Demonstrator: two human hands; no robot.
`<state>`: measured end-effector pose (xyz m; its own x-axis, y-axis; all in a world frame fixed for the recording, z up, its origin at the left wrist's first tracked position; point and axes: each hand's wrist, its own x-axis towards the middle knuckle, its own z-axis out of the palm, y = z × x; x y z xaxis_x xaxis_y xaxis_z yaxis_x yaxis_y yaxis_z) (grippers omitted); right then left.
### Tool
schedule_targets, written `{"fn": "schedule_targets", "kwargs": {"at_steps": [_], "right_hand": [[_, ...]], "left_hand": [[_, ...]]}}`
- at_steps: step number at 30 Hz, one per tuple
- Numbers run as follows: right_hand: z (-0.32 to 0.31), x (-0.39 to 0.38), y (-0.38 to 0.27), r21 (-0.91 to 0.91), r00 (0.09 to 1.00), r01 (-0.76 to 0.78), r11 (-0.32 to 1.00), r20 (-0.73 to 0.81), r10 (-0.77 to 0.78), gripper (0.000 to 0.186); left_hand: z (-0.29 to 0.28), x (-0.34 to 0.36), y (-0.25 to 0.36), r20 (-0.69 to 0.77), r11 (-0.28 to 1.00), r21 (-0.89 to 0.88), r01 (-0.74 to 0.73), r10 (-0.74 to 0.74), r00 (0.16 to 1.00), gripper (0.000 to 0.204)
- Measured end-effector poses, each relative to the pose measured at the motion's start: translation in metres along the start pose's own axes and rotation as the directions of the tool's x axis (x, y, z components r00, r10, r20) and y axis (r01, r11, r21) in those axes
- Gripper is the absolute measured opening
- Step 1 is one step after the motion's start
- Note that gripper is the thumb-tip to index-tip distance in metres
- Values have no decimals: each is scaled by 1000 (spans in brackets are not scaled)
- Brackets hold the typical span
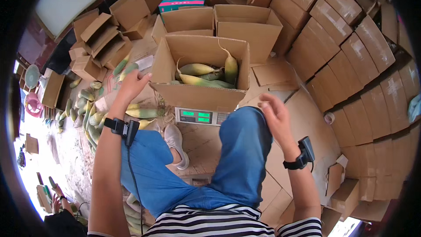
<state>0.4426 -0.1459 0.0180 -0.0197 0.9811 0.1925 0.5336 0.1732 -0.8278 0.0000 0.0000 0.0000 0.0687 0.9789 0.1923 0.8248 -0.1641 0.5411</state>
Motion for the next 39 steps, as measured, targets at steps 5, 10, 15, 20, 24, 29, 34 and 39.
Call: {"fn": "schedule_targets", "kwargs": {"at_steps": [5,10,15,20,24,29,34,39], "right_hand": [[-22,72,-7,172,972,-230,958,-15,236,30],[2,159,28,-347,886,-407,845,77,458,69],[21,195,51,-594,840,-339,730,158,519,61],[41,192,51,-542,867,-358,760,110,487,41],[39,168,71,-433,914,-344,833,48,402,45],[3,115,88,-358,901,-414,837,-29,433,49],[-82,-1,66,-306,854,-521,797,-185,487,49],[-109,-173,73,-121,657,-729,674,-403,637,48]], "left_hand": [[2,36,-1,85,986,33,165,-167,982,57],[25,54,-3,178,983,170,67,-97,979,55],[41,71,-57,181,982,188,-16,-18,983,45],[47,68,-49,370,983,-98,153,-107,923,38],[37,66,-38,370,988,-69,139,-104,923,34],[28,57,29,278,1000,10,-16,13,960,33],[29,31,143,383,991,-109,-80,116,916,30],[92,-13,246,456,874,-202,-441,483,748,25]]}}
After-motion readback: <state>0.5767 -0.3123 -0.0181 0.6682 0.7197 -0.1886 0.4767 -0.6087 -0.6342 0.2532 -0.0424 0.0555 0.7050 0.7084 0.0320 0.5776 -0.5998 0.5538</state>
